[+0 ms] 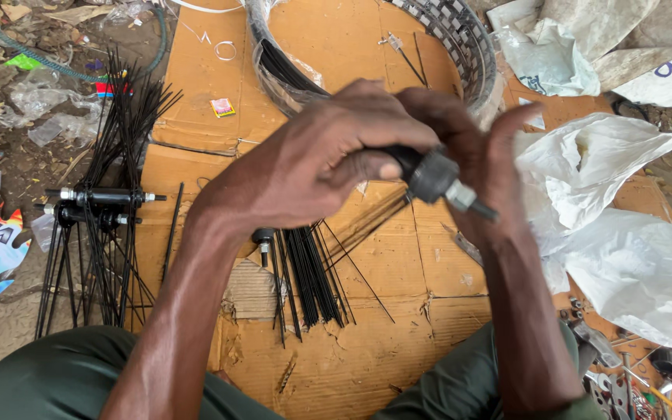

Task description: The person inserts black spokes into the holes of a bicycle hub. They hold the hub in one hand and feed the spokes into the flange holes with the other hand, repeating the process for multiple spokes.

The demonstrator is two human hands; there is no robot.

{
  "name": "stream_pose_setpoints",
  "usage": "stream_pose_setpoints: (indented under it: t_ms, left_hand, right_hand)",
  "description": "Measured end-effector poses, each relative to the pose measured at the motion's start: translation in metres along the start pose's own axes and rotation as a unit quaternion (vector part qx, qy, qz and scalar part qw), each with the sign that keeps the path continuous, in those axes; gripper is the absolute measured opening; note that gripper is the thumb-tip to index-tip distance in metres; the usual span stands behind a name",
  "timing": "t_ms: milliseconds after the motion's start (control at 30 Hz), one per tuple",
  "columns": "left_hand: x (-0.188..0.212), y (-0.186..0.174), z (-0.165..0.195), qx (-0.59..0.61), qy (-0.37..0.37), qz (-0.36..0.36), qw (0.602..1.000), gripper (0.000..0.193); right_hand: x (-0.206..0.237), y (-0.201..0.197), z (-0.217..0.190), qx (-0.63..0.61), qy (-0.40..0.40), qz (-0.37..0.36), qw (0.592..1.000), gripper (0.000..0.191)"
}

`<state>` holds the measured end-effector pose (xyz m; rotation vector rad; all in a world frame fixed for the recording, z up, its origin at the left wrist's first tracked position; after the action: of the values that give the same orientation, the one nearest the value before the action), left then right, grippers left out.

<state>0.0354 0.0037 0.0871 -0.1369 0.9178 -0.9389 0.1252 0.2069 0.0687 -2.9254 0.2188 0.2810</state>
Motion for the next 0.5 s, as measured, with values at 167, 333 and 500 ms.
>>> stream_pose_setpoints:
  t_ms: [167, 333, 500]
  left_hand:
    - [-0.003, 0.004, 0.006, -0.002, 0.052, -0.003, 0.999, 0.041]
    - [0.005, -0.015, -0.006, -0.010, 0.022, 0.023, 0.999, 0.056]
    - [0.012, -0.031, -0.008, -0.037, 0.009, 0.077, 0.996, 0.046]
  right_hand:
    - [-0.009, 0.018, 0.055, -0.078, 0.096, 0.007, 0.992, 0.093]
    - [0.022, 0.072, 0.062, -0.331, 0.077, -0.264, 0.903, 0.085]
    - [0.066, 0.077, 0.100, -0.015, 0.248, -0.267, 0.931, 0.061]
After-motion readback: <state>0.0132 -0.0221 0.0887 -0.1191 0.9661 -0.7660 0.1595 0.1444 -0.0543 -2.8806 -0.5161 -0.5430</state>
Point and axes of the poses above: each hand's wrist, its own x-axis away from the middle knuckle, its own y-axis out of the palm, z = x × y, the point moved 2 cm from there along -x, towards the middle knuckle
